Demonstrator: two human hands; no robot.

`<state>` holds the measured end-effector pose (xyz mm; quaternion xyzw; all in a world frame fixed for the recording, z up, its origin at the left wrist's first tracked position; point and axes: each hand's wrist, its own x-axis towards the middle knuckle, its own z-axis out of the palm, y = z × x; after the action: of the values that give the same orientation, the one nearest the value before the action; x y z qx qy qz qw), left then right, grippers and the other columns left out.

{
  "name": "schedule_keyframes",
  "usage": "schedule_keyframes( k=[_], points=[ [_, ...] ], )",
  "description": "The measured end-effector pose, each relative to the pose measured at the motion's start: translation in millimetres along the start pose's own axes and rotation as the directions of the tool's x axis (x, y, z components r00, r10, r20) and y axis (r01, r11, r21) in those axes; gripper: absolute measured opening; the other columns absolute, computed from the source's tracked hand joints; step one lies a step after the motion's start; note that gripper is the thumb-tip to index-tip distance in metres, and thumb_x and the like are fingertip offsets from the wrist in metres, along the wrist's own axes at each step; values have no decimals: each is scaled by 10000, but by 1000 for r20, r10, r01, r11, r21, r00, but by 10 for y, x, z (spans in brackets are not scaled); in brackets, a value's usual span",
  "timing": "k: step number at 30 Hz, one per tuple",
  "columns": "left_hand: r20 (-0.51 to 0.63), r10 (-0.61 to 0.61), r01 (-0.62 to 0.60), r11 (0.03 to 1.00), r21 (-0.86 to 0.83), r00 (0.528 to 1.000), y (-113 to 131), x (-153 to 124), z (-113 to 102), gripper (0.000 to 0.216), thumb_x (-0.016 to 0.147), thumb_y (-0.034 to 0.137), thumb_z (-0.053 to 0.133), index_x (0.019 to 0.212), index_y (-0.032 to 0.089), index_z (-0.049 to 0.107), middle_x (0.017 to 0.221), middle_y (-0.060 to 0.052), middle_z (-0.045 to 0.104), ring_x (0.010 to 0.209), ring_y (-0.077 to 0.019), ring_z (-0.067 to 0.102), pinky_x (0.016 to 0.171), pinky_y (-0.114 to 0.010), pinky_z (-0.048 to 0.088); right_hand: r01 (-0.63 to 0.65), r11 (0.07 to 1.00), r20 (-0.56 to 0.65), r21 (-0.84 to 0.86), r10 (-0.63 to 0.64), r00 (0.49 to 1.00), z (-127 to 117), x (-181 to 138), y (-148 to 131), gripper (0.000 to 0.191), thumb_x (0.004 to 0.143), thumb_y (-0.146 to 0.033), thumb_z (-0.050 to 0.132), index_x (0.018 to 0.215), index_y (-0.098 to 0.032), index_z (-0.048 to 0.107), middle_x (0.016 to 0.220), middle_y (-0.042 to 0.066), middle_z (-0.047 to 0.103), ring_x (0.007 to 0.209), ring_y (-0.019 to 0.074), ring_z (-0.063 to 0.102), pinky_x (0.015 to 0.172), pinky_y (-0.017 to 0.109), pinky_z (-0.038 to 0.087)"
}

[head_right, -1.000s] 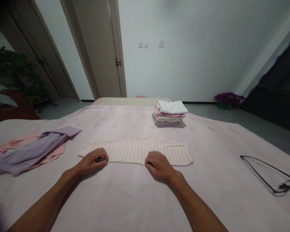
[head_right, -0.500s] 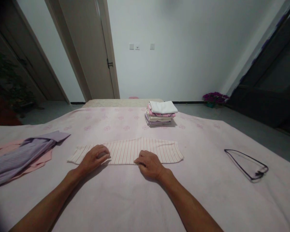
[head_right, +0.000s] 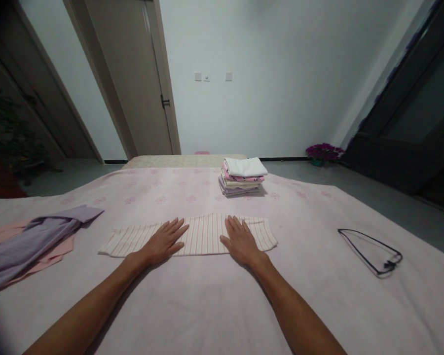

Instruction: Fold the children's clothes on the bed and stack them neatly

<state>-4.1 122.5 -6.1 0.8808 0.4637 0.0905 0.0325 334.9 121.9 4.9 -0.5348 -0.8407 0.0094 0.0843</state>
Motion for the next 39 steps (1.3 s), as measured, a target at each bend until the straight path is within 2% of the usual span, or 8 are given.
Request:
schedule_keyframes(
  k=[7, 12, 17, 20, 24, 28, 35, 39],
  points=[
    [-16, -14, 15, 999, 46, 1000, -11, -31, 28, 634, 1014, 582, 332, 1575, 289, 315, 1649, -112, 253, 1528, -316, 212, 1210, -547, 186, -247, 958, -38, -144, 245, 969, 26, -207, 465, 720, 1009, -548, 262, 1541, -74, 367, 1623, 183, 282, 1522, 292, 221, 1240, 510, 135],
    [-6, -48, 48, 998, 44, 999, 28, -51, -5, 645, 1009, 582, 348, 1572, 266, 330, 1651, -119, 240, 1531, -316, 200, 1219, -537, 177, -378, 898, -79, -227, 369, 926, -85, -218, 422, 694, 1013, -496, 262, 1492, -25, 434, 1585, 224, 349, 1504, 320, 264, 1228, 546, 109],
    [32, -63, 62, 998, 28, 998, 54, -66, -62, 656, 1007, 581, 347, 1574, 251, 321, 1658, -114, 221, 1538, -284, 185, 1230, -502, 161, -274, 946, -30, -175, 273, 961, -22, -106, 267, 667, 1020, -470, 258, 1548, -73, 352, 1634, 160, 274, 1523, 290, 211, 1233, 501, 133],
    [2, -170, 170, 985, 24, 985, 27, -125, -72, 639, 1015, 541, 346, 1572, 227, 326, 1659, -125, 227, 1538, -282, 186, 1226, -493, 168, -269, 949, -6, -165, 272, 962, 81, -87, 293, 677, 1022, -484, 253, 1558, -77, 334, 1644, 161, 245, 1527, 297, 198, 1232, 506, 133],
    [-81, -389, 396, 915, 85, 917, -50, -311, -92, 649, 1008, 521, 363, 1568, 193, 339, 1648, -171, 238, 1533, -339, 184, 1207, -548, 154, -255, 953, -25, -165, 254, 967, 170, -92, 369, 689, 1022, -503, 239, 1556, -80, 340, 1641, 166, 254, 1525, 302, 203, 1231, 511, 136],
    [-107, -513, 524, 837, 154, 851, -142, -552, -156, 679, 985, 567, 391, 1556, 200, 375, 1636, -185, 263, 1522, -382, 198, 1200, -573, 122, -258, 952, -50, -163, 253, 966, 224, -92, 409, 679, 1017, -496, 255, 1551, -88, 351, 1637, 163, 268, 1524, 298, 207, 1228, 519, 142],
    [-123, -610, 622, 764, 168, 783, -324, -828, -184, 667, 973, 573, 398, 1542, 225, 407, 1634, -155, 290, 1519, -413, 177, 1178, -629, 116, -255, 954, -80, -158, 245, 966, 263, -86, 423, 685, 1014, -509, 251, 1551, -97, 353, 1631, 159, 288, 1522, 291, 216, 1229, 517, 145],
    [-179, -579, 593, 805, 32, 795, -482, -913, -232, 519, 988, 459, 392, 1419, 223, 559, 1568, -95, 441, 1475, -342, 317, 1175, -500, 257, -255, 954, -82, -157, 244, 966, 246, -87, 410, 680, 1009, -503, 273, 1546, -95, 362, 1628, 158, 297, 1520, 293, 221, 1229, 512, 145]
  ],
)
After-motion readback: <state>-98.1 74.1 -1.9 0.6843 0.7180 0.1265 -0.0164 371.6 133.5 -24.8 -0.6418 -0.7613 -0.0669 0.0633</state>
